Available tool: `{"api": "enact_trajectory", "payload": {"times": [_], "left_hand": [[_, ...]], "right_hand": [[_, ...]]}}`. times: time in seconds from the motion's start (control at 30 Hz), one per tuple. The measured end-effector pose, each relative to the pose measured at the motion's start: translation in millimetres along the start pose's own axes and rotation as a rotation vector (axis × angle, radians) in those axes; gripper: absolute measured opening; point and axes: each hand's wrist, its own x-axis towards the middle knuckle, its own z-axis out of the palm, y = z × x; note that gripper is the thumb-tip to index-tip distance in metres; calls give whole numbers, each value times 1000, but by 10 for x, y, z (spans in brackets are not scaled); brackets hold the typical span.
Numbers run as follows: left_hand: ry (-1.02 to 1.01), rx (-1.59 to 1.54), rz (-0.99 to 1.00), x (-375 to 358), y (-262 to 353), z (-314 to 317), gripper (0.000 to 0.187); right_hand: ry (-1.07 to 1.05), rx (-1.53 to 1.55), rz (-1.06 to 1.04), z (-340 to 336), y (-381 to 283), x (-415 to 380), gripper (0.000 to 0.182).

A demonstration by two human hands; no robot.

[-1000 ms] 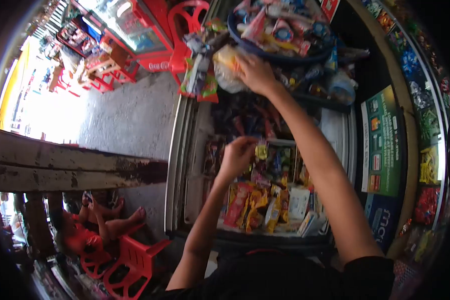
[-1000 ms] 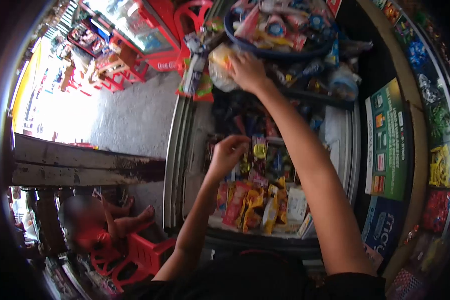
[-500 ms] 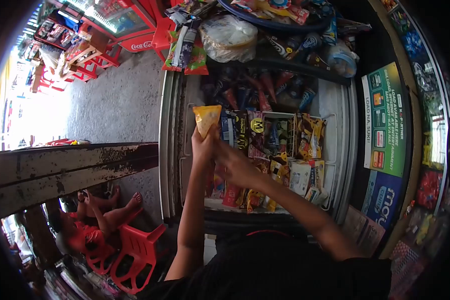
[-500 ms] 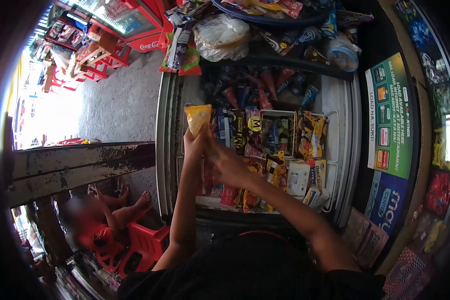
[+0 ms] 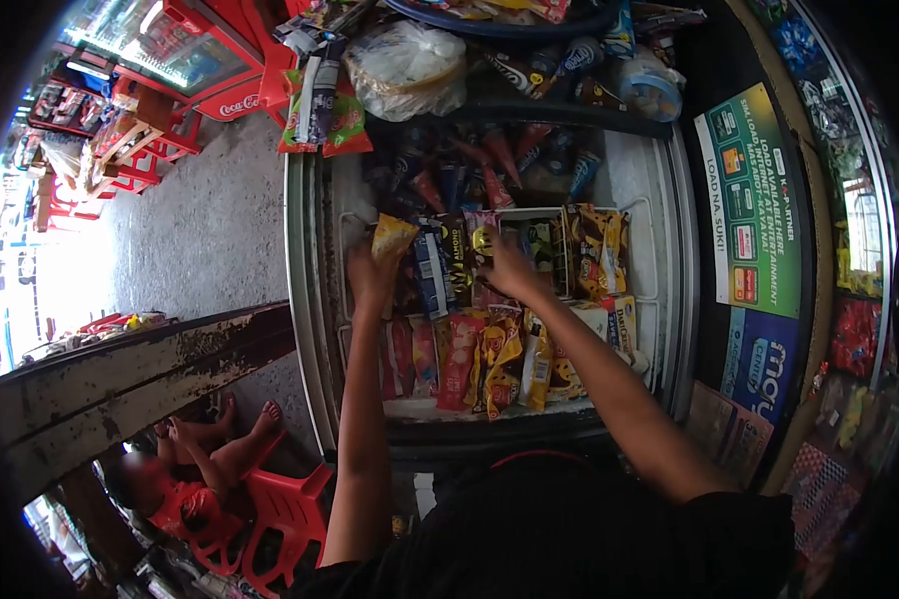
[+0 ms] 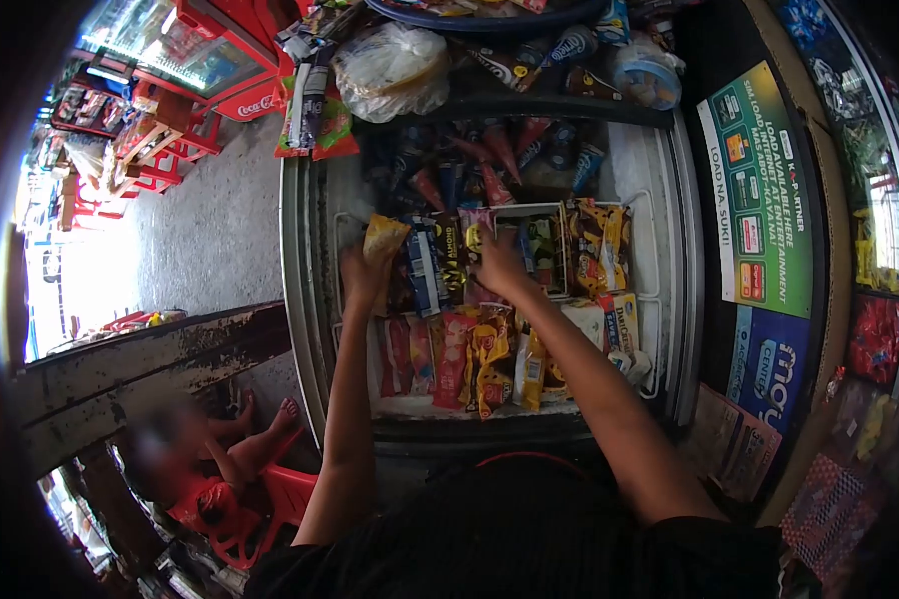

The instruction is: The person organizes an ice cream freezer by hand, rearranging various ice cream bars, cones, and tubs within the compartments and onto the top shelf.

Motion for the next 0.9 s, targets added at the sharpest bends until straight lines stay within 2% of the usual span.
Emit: {"api": "enact_trajectory", "payload": {"times": [0.07, 0.1, 0.17, 0.2, 0.23, 0.27, 0.3, 0.37, 0.4, 0.47, 0.53, 0.6, 0.63, 0.67, 0.73, 0.77, 0.8, 0.87, 0.9], "left_hand": [[235, 2, 144, -83, 244, -101, 58], [228, 3, 143, -99, 286, -124, 58], [279, 120, 164, -116, 379, -174, 76], [275, 119, 165, -131, 405, -178, 76], [319, 261, 270, -155, 436, -180, 67], [366, 403, 377, -176, 474, -186, 58], [375, 399, 384, -183, 445, -153, 58], [119, 471, 341, -214, 282, -40, 75], [124, 471, 346, -245, 253, -19, 75], [39, 427, 188, -262, 216, 27, 77], [100, 393, 224, -217, 293, 14, 78], [159, 351, 255, -217, 550, -68, 80], [134, 339, 224, -256, 672, -108, 70], [146, 345, 217, -240, 624, -81, 70], [25, 350, 268, -201, 495, -38, 53], [122, 329, 289, -129, 525, -34, 33], [205, 279, 293, -3, 654, -167, 28], [372, 164, 281, 281, 1062, -577, 24], [458, 101, 264, 454, 1258, -802, 25]], "right_hand": [[-5, -49, -66, 144, -39, 27, 79], [-14, -30, -63, 167, -63, -11, 78], [-20, -8, -55, 153, -80, -54, 77], [17, 33, -103, 173, -22, -57, 75], [55, 72, -151, 191, 34, -63, 74], [58, 69, -151, 206, 79, -64, 74], [35, 66, -127, 170, 75, -49, 73], [47, 64, -147, 193, 121, -16, 74], [53, 63, -149, 168, 96, -37, 74], [19, 93, -122, 88, 50, -51, 78], [78, 179, -69, 116, 108, -53, 83], [198, 192, -177, 160, 198, -67, 92], [157, 247, -149, 183, 200, -90, 91], [153, 250, -162, 178, 230, -78, 91], [63, 262, -118, 67, 176, -113, 86], [80, 297, -176, 17, 184, -78, 84], [75, 295, -186, -6, 220, -24, 84], [264, 280, -284, -36, 283, 46, 83], [299, 286, -257, -167, 178, 13, 69]]}}
